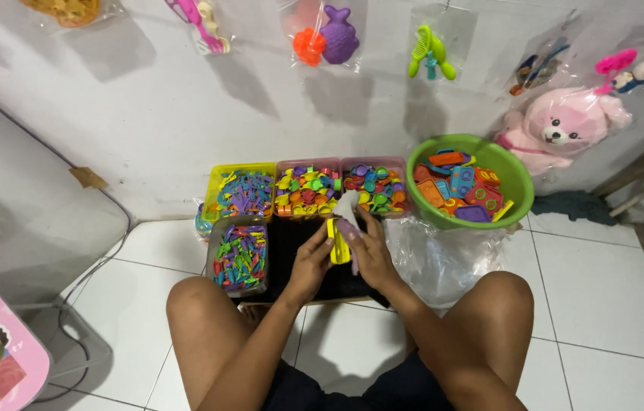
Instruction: The person is cleaning small plastic alphabet and number toys with a cloth and sorting them into bins and plastic bags.
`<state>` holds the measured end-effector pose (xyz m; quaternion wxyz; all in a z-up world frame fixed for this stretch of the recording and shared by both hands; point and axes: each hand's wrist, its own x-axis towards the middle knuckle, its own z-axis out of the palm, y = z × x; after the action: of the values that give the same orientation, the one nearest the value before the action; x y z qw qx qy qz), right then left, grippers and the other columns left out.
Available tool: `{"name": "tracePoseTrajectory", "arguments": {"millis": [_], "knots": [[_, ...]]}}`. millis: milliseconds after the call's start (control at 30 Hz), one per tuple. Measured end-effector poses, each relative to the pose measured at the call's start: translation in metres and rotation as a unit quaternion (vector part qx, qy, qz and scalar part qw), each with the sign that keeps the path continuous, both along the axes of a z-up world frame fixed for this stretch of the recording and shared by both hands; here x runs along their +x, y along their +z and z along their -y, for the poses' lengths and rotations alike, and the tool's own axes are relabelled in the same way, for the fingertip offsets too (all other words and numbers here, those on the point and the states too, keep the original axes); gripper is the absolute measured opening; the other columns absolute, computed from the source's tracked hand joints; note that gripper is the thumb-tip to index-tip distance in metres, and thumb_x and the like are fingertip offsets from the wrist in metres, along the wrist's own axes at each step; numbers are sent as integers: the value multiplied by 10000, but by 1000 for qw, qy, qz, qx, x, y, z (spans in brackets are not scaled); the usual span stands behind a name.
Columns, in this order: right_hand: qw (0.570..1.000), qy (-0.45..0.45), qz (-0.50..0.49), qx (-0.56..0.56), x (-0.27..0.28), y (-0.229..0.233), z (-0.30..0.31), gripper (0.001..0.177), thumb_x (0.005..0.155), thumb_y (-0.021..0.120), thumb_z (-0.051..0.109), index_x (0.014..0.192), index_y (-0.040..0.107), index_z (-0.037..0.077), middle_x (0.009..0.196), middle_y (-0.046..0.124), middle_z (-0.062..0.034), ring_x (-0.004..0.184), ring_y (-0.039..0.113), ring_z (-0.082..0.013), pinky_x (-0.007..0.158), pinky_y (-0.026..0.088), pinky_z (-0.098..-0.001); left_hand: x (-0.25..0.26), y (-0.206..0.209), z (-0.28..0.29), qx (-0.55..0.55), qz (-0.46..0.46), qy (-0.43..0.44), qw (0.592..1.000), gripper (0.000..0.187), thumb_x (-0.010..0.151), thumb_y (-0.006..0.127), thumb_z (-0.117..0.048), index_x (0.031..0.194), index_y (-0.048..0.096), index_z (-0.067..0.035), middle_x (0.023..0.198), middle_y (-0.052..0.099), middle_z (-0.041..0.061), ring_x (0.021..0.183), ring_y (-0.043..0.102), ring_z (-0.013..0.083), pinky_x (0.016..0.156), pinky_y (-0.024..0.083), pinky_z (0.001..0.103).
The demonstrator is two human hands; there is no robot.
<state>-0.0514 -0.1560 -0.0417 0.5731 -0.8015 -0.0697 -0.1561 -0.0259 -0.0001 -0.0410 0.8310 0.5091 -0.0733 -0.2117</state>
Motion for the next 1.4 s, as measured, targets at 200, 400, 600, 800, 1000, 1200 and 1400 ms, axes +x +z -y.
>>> {"name": "tracePoseTrajectory", "arguments": {"millis": [200, 400, 600, 800, 1000, 1200, 1400], "knots": [[988, -22, 116, -104, -6, 11, -8, 353, 1083, 457, 205, 1317, 685, 70, 1613, 290, -269, 1460, 305, -455, 1222, 192, -547, -6, -1, 8, 12, 4, 10, 1000, 524, 1057, 478, -119, 1571, 377, -105, 1492, 495, 136, 1238, 545, 251, 1044, 524, 462], [995, 13, 84, -53, -1, -1, -6, 385, 1087, 447, 223, 1396, 635, 92, 1626, 272, -257, 1477, 264, -454, 1231, 144, -552, 1, -3, 7, -12, -20, 21, 1000, 527, 1065, 462, -202, 1578, 373, -124, 1357, 562, 106, 1101, 600, 220, 974, 569, 432], [987, 49, 106, -107, -2, 9, -3, 347, 1070, 481, 248, 1269, 730, 111, 1641, 248, -260, 1480, 235, -473, 1223, 132, -567, 17, -22, 4, -66, -57, 52, 995, 487, 1080, 441, -261, 1551, 444, -135, 1293, 608, 131, 1065, 620, 235, 962, 574, 460], [981, 60, 131, -130, -2, 8, 0, 334, 1061, 498, 226, 1155, 770, 57, 1649, 257, -256, 1468, 250, -494, 1210, 152, -588, 7, 1, 3, -73, -79, 51, 993, 438, 1079, 462, -271, 1429, 553, -23, 1129, 600, 128, 980, 604, 227, 924, 582, 441], [975, 74, 143, -151, 2, 3, 1, 338, 1064, 497, 240, 1144, 782, 77, 1662, 252, -231, 1482, 223, -502, 1209, 144, -602, 7, 4, -1, -71, -88, 59, 992, 381, 1082, 471, -291, 1265, 632, 2, 1026, 617, 113, 921, 635, 208, 869, 608, 410], [975, 48, 148, -156, 1, 3, -3, 367, 1077, 477, 246, 1030, 762, 21, 1651, 261, -253, 1467, 263, -497, 1208, 165, -604, 5, 11, -1, -53, -76, 57, 994, 381, 1079, 499, -321, 1158, 644, 23, 952, 587, 99, 863, 615, 199, 790, 614, 375], [970, 68, 159, -170, 0, 4, -2, 429, 1061, 506, 253, 822, 774, 18, 1664, 248, -228, 1481, 250, -491, 1214, 169, -601, 6, 14, -3, -43, -75, 71, 994, 454, 1078, 487, -395, 1139, 644, 28, 904, 590, 97, 797, 626, 206, 706, 619, 366]]}}
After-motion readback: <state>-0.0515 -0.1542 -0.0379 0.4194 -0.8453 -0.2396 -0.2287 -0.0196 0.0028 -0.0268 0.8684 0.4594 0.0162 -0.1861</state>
